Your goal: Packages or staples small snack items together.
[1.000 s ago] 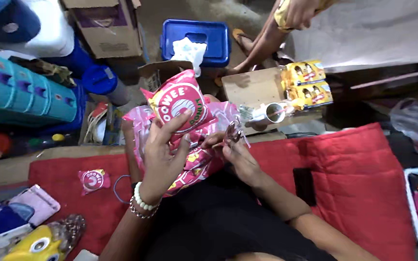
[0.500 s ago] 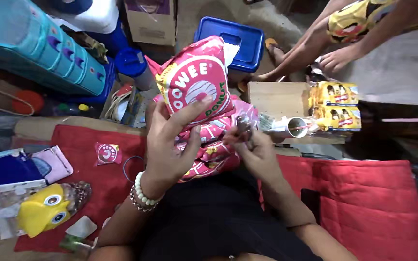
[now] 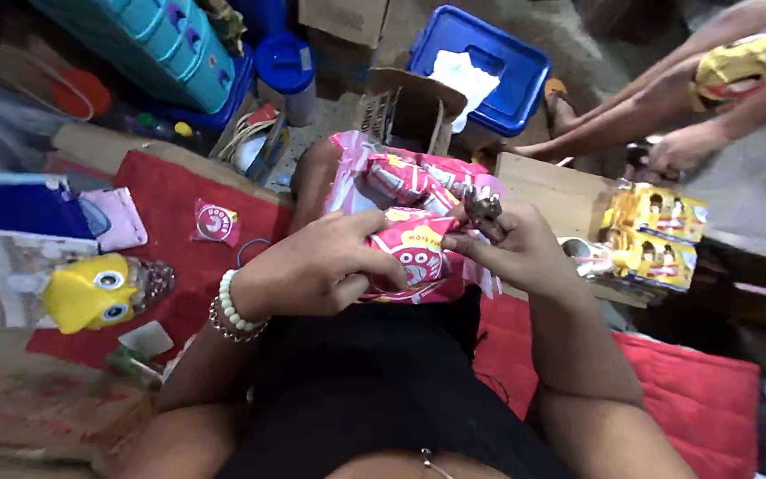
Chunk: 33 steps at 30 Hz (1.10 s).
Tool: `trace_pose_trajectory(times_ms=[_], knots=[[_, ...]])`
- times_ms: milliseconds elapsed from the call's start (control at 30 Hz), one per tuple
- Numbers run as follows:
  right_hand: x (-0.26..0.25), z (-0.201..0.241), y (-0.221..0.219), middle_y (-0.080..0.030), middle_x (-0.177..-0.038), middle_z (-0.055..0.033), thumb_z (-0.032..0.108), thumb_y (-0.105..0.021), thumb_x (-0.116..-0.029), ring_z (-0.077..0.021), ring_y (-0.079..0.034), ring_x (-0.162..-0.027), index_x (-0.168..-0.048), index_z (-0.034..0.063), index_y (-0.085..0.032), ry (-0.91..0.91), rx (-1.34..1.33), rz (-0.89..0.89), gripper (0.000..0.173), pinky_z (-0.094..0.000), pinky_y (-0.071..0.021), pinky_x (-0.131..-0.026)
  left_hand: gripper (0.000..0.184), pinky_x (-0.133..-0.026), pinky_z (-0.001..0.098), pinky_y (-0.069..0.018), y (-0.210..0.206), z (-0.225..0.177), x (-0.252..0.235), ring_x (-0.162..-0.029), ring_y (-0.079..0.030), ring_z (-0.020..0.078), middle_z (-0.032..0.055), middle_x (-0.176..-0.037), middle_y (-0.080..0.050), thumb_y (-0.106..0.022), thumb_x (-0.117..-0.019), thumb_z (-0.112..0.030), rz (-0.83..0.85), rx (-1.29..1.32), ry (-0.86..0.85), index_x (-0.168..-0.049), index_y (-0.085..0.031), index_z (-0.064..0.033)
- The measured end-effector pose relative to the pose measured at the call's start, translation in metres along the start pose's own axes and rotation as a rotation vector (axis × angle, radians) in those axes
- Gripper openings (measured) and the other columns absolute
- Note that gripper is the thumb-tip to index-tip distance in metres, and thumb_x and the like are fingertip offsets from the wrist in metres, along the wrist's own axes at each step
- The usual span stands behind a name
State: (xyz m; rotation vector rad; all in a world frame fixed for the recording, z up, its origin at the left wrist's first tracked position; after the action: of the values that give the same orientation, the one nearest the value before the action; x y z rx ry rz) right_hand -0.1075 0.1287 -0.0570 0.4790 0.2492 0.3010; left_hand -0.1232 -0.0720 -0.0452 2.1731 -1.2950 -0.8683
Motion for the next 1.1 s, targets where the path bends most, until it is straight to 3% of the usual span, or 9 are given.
trace_pose_trajectory(times_ms=[67,167,267,400,500,600,900,1000,1100], knots=[[0.004,-0.011,-0.009,-0.066,-0.083,0.0074,0.022,-0.067,-0.0966,0.0058,-0.059,-0.072,-0.102,0.0053,-0.068,-0.044,-0.052,-0.006,0.018,-0.0140,-0.0513,-0.066,0.035,-0.087,0.0421,-0.0509,0.000,0.007,0.007,-0.108,-0.063,0.0194,0.0079,-0.116,-0.066,-0.050,-0.0900,-0.011,-0.065,-0.012,0.038,-0.102,-0.079,-0.0263],[0.011,-0.026,-0.010,-0.072,-0.102,0.0114,0.018,-0.065,-0.1000,-0.0001,-0.069,-0.092,-0.118,0.0134,-0.064,-0.164,-0.335,-0.221,0.019,-0.0231,-0.0591,-0.086,0.029,-0.106,0.0464,-0.0458,0.008,0.021,0.019,-0.132,-0.048,0.0312,0.0219,-0.146,-0.044,-0.056,-0.0920,-0.016,-0.478,0.000,0.233,-0.113,-0.076,-0.0203],[0.012,-0.034,-0.007,-0.071,-0.103,0.0082,0.015,-0.065,-0.0997,-0.0068,-0.069,-0.095,-0.119,0.0145,-0.060,-0.206,-0.522,-0.532,0.020,-0.0297,-0.0595,-0.089,0.030,-0.112,0.0427,-0.0423,-0.012,0.023,0.018,-0.143,-0.034,0.0278,0.0175,-0.157,-0.028,-0.065,-0.0922,-0.022,-0.764,0.312,0.330,-0.122,-0.068,-0.0174],[0.006,-0.022,-0.019,-0.071,-0.095,0.0093,0.013,-0.067,-0.0978,-0.0054,-0.070,-0.087,-0.111,0.0190,-0.063,-0.161,-0.619,-0.708,0.015,-0.0271,-0.0609,-0.082,0.041,-0.103,0.0363,-0.0544,-0.050,0.015,-0.012,-0.129,-0.057,0.0199,0.0152,-0.148,-0.047,-0.057,-0.1011,-0.009,-0.579,1.114,0.280,-0.141,-0.055,-0.0010],[0.006,-0.013,-0.031,-0.072,-0.094,0.0096,0.014,-0.068,-0.0968,-0.0050,-0.070,-0.086,-0.109,0.0219,-0.066,-0.116,-0.669,-0.746,0.015,-0.0271,-0.0611,-0.081,0.052,-0.101,0.0343,-0.0523,-0.045,0.021,-0.026,-0.115,-0.062,0.0138,0.0072,-0.142,-0.054,-0.048,-0.1027,-0.003,-0.541,1.393,0.323,-0.153,-0.040,-0.0105],[0.006,-0.007,-0.035,-0.073,-0.100,0.0130,0.015,-0.070,-0.0958,-0.0011,-0.068,-0.092,-0.112,0.0269,-0.068,-0.056,-0.612,-0.744,0.020,-0.0235,-0.0583,-0.086,0.054,-0.095,0.0322,-0.0558,-0.037,0.031,-0.026,-0.113,-0.063,0.0139,0.0047,-0.144,-0.054,-0.053,-0.1010,0.001,-0.621,1.276,0.357,-0.152,-0.045,-0.0146],[0.008,0.001,-0.048,-0.072,-0.107,0.0119,0.017,-0.056,-0.1055,-0.0014,-0.068,-0.098,-0.118,0.0228,-0.065,-0.027,-0.525,-0.634,0.016,-0.0241,-0.0582,-0.089,0.044,-0.092,0.0275,-0.0591,-0.009,0.018,-0.021,-0.114,-0.066,0.0130,0.0071,-0.135,-0.063,-0.066,-0.0919,0.007,-0.810,0.645,0.217,-0.135,-0.058,-0.0002],[0.008,0.006,-0.057,-0.070,-0.109,0.0063,0.030,-0.041,-0.1111,-0.0019,-0.066,-0.100,-0.118,0.0119,-0.063,-0.024,-0.363,-0.434,0.029,-0.0244,-0.0565,-0.088,0.050,-0.097,0.0300,-0.0576,0.006,0.014,-0.017,-0.123,-0.062,0.0164,0.0067,-0.143,-0.058,-0.065,-0.0925,0.007,-0.848,0.588,0.225,-0.140,-0.054,-0.0036],[0.006,0.007,-0.065,-0.068,-0.093,0.0014,0.028,-0.041,-0.1108,0.0007,-0.063,-0.084,-0.112,0.0012,-0.063,-0.073,-0.200,-0.281,0.035,-0.0205,-0.0544,-0.077,0.053,-0.097,0.0301,-0.0583,0.017,0.009,-0.017,-0.125,-0.061,0.0180,0.0071,-0.147,-0.054,-0.063,-0.0932,0.005,-0.832,0.528,0.201,-0.144,-0.051,-0.0050]])
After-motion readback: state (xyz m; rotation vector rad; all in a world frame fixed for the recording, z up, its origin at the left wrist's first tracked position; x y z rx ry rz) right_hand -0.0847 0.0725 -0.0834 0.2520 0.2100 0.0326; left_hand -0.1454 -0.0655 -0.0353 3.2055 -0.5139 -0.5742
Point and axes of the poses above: each hand's wrist, its own x-axis away from the middle knuckle, its own y-axis out of the back of the hand, z = x × y, the point moved 7 cm from there along -x, towards the middle knuckle
